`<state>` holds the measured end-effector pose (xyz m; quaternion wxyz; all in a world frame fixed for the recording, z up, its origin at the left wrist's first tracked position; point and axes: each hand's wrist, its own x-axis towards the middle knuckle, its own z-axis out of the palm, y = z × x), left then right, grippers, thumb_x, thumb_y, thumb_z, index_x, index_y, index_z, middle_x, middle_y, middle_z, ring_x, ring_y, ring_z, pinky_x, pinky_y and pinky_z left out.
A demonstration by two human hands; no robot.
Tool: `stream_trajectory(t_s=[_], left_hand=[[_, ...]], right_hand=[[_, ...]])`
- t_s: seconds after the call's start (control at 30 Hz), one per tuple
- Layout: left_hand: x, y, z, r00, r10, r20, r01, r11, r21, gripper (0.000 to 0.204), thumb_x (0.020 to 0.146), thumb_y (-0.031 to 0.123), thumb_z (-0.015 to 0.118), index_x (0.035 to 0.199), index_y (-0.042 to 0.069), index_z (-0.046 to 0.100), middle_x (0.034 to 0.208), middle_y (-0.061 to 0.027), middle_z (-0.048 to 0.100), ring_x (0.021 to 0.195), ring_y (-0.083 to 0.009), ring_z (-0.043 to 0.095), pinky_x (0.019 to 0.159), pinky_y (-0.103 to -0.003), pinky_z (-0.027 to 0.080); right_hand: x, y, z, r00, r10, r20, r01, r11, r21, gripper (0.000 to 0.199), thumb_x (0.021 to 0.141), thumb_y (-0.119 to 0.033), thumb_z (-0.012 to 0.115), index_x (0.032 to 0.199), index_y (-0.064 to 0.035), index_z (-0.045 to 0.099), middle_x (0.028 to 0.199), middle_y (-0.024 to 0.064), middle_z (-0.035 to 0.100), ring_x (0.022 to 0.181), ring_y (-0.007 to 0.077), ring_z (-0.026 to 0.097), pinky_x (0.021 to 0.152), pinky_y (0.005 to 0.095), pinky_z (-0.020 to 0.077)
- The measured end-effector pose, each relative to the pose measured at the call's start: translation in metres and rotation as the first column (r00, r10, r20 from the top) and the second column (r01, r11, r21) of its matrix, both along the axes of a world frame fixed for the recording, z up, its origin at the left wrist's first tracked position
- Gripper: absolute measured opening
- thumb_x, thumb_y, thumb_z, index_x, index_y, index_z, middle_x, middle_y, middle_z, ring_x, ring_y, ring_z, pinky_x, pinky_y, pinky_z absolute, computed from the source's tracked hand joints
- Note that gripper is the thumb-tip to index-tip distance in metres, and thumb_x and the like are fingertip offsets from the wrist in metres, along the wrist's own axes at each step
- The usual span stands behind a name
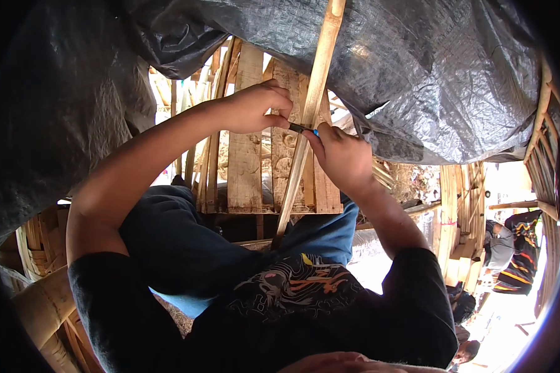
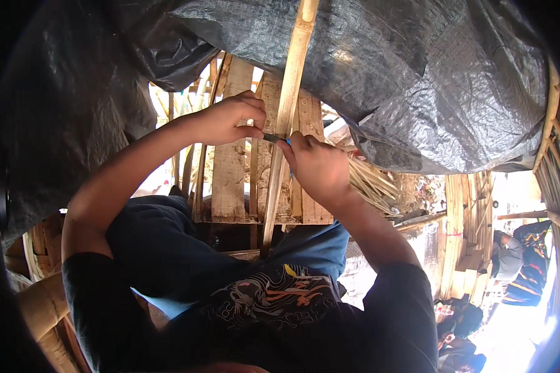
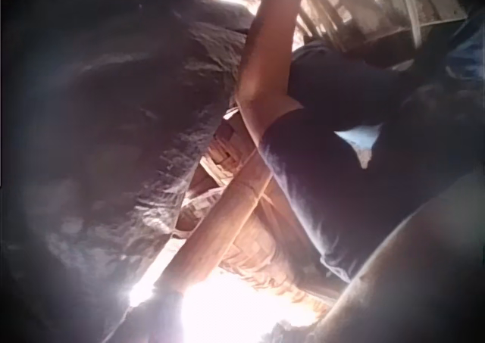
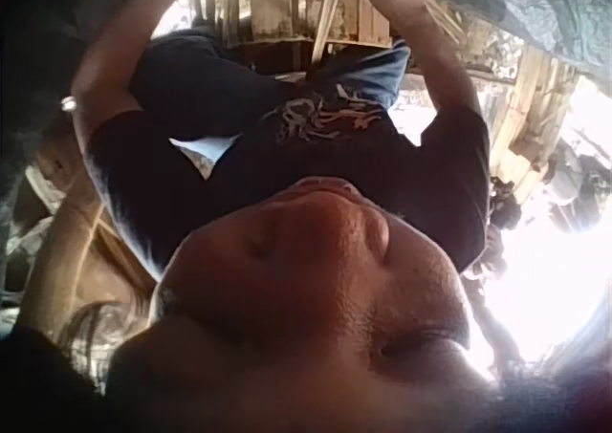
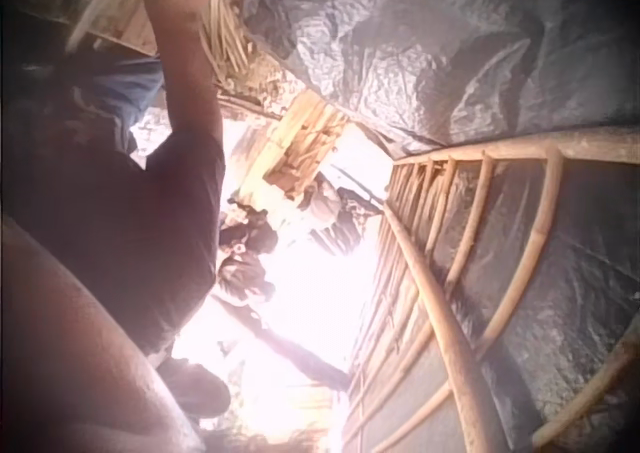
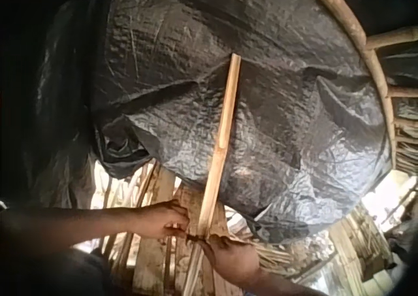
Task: The person holds a long bamboo strip and scrapes along its length using a small knife.
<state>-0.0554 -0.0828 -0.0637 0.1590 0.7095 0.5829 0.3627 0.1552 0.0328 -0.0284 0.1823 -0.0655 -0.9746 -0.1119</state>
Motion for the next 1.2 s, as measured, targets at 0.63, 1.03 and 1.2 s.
stream_trajectory(t_s=[0.63,1.03,1.2], left_hand=[[0.009,0.0,-0.006,0.981,0.145,-0.127,-0.126,0.98,0.152,0.017,0.075,0.017,0.078,0.078,0.008,0.064,0.099,-0.0039,0.056,0.105,-0.0242,0.051,0.09,-0.039,0.042],[0.016,0.001,-0.021,0.995,0.035,-0.091,-0.026,0.995,0.097,0.017,0.077,0.016,0.076,0.078,0.005,0.064,0.097,-0.0058,0.056,0.102,-0.025,0.05,0.09,-0.037,0.041],[0.02,-0.002,-0.04,0.996,-0.034,-0.083,0.034,0.999,-0.009,0.018,0.074,0.019,0.079,0.073,0.007,0.066,0.096,-0.0045,0.057,0.1,-0.0225,0.05,0.089,-0.04,0.04]], right_hand=[[0.002,0.015,0.002,0.999,0.028,-0.045,-0.03,0.998,-0.053,0.023,0.089,-0.027,0.067,0.081,-0.009,0.055,0.066,0.0066,0.057,0.049,0.0234,0.058,0.044,0.033,0.0453],[0.021,0.001,-0.019,1.0,0.021,-0.018,-0.023,0.994,-0.103,0.03,0.091,-0.031,0.066,0.074,-0.0113,0.05,0.058,0.0028,0.053,0.045,0.0209,0.055,0.039,0.0317,0.0406],[0.027,-0.01,-0.023,0.994,-0.006,0.106,0.022,0.989,-0.147,0.03,0.092,-0.031,0.064,0.074,-0.0119,0.049,0.059,0.0028,0.053,0.046,0.0194,0.057,0.039,0.0317,0.0431]])
